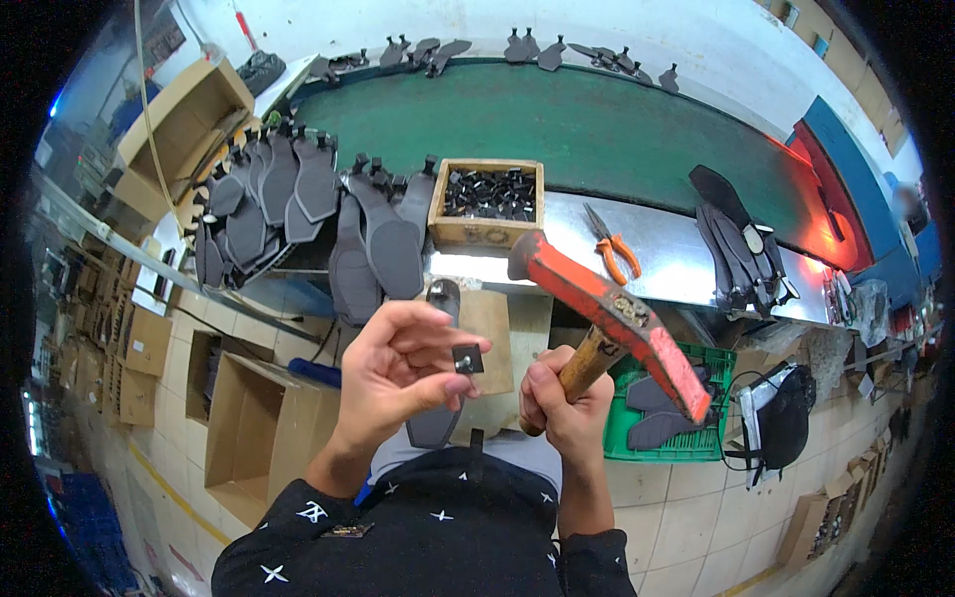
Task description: Attach heel components to shoe soles using a hammer and nails.
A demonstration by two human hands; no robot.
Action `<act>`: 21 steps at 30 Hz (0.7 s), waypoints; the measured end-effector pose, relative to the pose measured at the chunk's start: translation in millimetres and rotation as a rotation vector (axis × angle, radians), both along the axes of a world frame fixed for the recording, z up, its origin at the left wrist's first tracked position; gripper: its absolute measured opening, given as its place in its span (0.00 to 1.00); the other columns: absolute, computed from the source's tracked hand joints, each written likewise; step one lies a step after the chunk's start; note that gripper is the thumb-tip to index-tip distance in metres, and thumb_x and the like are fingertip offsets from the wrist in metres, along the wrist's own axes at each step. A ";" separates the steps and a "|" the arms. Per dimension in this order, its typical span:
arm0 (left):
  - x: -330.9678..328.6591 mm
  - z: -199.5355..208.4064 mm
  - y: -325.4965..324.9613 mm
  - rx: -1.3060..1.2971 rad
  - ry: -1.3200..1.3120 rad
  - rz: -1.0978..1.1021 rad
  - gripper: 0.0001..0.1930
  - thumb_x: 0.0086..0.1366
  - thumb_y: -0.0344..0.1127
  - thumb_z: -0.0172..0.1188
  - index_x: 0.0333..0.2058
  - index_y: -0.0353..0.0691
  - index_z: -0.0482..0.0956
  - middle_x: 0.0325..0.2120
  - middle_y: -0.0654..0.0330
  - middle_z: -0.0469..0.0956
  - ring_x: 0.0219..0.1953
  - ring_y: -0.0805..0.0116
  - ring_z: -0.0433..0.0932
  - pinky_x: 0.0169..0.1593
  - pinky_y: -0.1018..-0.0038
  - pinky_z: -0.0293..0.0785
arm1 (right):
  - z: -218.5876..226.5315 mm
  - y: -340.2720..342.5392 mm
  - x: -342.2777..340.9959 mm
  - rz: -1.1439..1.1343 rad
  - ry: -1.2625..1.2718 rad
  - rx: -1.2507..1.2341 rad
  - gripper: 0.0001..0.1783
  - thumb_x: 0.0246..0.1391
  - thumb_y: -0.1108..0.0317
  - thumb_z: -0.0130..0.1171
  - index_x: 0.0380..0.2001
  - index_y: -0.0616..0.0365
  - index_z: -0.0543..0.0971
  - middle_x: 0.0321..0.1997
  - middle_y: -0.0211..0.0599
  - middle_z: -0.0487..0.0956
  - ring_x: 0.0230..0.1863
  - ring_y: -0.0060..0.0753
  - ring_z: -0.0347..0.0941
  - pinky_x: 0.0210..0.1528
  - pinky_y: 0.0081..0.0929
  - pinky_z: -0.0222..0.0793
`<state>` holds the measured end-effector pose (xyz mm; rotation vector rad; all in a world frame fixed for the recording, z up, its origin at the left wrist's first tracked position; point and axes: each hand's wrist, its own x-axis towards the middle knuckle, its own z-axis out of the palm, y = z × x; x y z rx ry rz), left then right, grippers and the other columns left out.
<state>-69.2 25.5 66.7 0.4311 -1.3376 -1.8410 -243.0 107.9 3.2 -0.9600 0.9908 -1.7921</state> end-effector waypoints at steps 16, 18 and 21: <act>34.3 -7.2 3.7 -0.922 -0.398 0.235 0.31 0.52 0.19 0.67 0.56 0.34 0.72 0.34 0.54 0.79 0.32 0.62 0.78 0.36 0.70 0.76 | 20.8 2.1 34.3 0.075 0.112 0.126 0.13 0.48 0.75 0.69 0.38 0.66 0.81 0.31 0.35 0.80 0.20 0.13 0.67 0.17 0.13 0.57; 40.1 -14.7 -3.4 -0.988 -0.405 0.222 0.35 0.52 0.19 0.66 0.60 0.33 0.67 0.35 0.55 0.79 0.33 0.61 0.78 0.38 0.70 0.75 | 17.1 -3.8 29.4 0.118 0.134 0.139 0.12 0.48 0.77 0.68 0.37 0.67 0.80 0.32 0.37 0.80 0.20 0.14 0.68 0.18 0.13 0.58; 44.2 -21.6 -10.8 -0.975 -0.528 0.204 0.35 0.52 0.19 0.66 0.61 0.34 0.66 0.36 0.55 0.79 0.35 0.61 0.78 0.39 0.71 0.75 | 13.9 -13.5 27.1 0.135 0.207 0.287 0.10 0.48 0.77 0.66 0.36 0.66 0.80 0.30 0.34 0.80 0.21 0.13 0.69 0.19 0.14 0.59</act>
